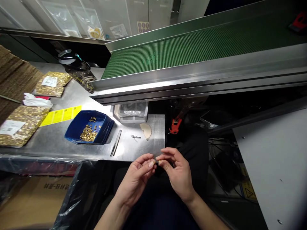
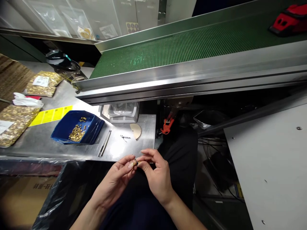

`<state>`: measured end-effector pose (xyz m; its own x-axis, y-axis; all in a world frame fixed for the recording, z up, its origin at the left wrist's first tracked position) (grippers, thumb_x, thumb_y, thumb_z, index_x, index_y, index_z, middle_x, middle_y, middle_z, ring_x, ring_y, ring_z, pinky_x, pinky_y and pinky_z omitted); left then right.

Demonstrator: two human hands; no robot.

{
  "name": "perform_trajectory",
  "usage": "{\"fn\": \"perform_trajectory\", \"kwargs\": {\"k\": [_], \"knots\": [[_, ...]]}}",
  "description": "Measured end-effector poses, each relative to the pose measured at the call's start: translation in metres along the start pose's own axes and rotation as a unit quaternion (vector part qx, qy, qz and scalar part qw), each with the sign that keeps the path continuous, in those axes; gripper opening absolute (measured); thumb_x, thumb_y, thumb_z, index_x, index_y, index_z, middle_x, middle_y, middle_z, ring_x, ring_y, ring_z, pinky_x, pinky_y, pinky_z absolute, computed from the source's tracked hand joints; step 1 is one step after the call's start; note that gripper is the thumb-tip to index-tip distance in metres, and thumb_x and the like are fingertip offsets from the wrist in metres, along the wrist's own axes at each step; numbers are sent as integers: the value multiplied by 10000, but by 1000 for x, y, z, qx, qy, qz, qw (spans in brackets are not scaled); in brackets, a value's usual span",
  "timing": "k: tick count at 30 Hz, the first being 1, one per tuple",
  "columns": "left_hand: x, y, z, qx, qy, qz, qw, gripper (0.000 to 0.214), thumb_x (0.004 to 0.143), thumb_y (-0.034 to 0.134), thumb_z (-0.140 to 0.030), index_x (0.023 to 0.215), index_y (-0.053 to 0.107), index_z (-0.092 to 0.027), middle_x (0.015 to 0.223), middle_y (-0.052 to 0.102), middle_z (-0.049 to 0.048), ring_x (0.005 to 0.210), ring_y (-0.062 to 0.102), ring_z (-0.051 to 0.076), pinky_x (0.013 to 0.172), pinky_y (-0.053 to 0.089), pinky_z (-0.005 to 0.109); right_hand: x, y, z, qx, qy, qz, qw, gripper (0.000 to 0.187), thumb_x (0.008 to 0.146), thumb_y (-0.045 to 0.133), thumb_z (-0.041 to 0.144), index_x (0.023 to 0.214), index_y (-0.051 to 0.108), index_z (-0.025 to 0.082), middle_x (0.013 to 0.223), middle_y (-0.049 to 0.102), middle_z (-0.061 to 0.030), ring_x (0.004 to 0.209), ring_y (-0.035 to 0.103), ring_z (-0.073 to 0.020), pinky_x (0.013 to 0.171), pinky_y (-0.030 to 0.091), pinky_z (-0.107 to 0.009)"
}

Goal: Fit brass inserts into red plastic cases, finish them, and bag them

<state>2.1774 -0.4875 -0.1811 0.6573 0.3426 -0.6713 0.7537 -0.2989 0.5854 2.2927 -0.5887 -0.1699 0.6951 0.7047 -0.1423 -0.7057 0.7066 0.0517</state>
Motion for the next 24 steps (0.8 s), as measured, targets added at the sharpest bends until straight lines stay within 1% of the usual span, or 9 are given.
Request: {"fn": "perform_trajectory", "kwargs": {"k": [2,5,8,11,13,15,18,21,24], "knots": [[0,0,0,11,-2,14,1000,353,730,927,-168,1035,752,-126,918,738,59,784,667,101,754,555,183,-2,2,6,-62,-63,13,996,259,932,738,229,1172,677,306,979,779,17,928,745,-150,880,601,-272],[1,-1,0,26,-4,24,999,356,744,919,-178,1050,748,-112,958,732,68,814,659,102,751,540,173,-2,5,13,-141,-147,30,978,261,944,715,178,1169,678,305,1005,769,10,945,730,-150,883,594,-277],[2,-8,2,25,-8,15,1000,331,733,929,-191,998,751,-103,933,721,55,779,640,89,713,522,163,-1,7,17,-213,-220,51,951,261,962,678,145,1185,670,281,995,763,-10,923,709,-164,839,588,-292],[4,-16,6,23,-4,19,1000,326,719,943,-227,943,735,-113,841,699,34,730,614,85,681,499,166,-1,10,20,-266,-273,92,920,289,977,637,118,1229,646,260,973,761,-22,892,679,-181,809,567,-319],[5,-19,9,19,3,31,999,332,718,945,-244,928,713,-133,775,673,14,704,594,83,675,482,169,-1,11,23,-278,-277,116,913,276,980,625,113,1222,644,244,978,752,-29,900,660,-185,815,554,-323],[6,-20,11,14,11,43,999,358,716,946,-252,946,689,-157,729,648,-7,682,576,83,674,467,173,-1,11,27,-283,-261,123,915,198,974,646,143,1142,679,244,973,729,-32,894,650,-181,805,543,-313],[8,-20,15,4,12,46,999,447,693,960,-261,1016,660,-190,710,643,-20,680,579,96,687,468,188,-3,9,33,-315,-255,99,909,85,962,686,221,1028,724,260,915,693,-19,828,642,-168,742,512,-300],[9,-18,24,-24,2,27,999,523,646,985,-259,1034,640,-200,715,625,-33,678,571,99,687,476,198,-9,6,38,-362,-282,63,886,76,972,662,230,1013,724,244,892,701,-19,779,635,-169,697,474,-311],[8,-16,38,-43,-17,6,999,511,622,997,-254,965,622,-192,686,575,-52,622,515,76,626,434,178,-15,1,36,-392,-271,85,875,88,985,626,221,1013,709,232,917,723,-18,787,648,-173,708,468,-322]]}}
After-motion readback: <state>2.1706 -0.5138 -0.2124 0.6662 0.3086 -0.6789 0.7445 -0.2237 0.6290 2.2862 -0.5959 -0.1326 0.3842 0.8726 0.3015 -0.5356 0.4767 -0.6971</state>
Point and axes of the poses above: each hand's wrist, its own x-axis towards the middle knuckle, its own y-axis out of the palm, z = x × y, the point moved 4 cm from there along x, towards the middle knuckle
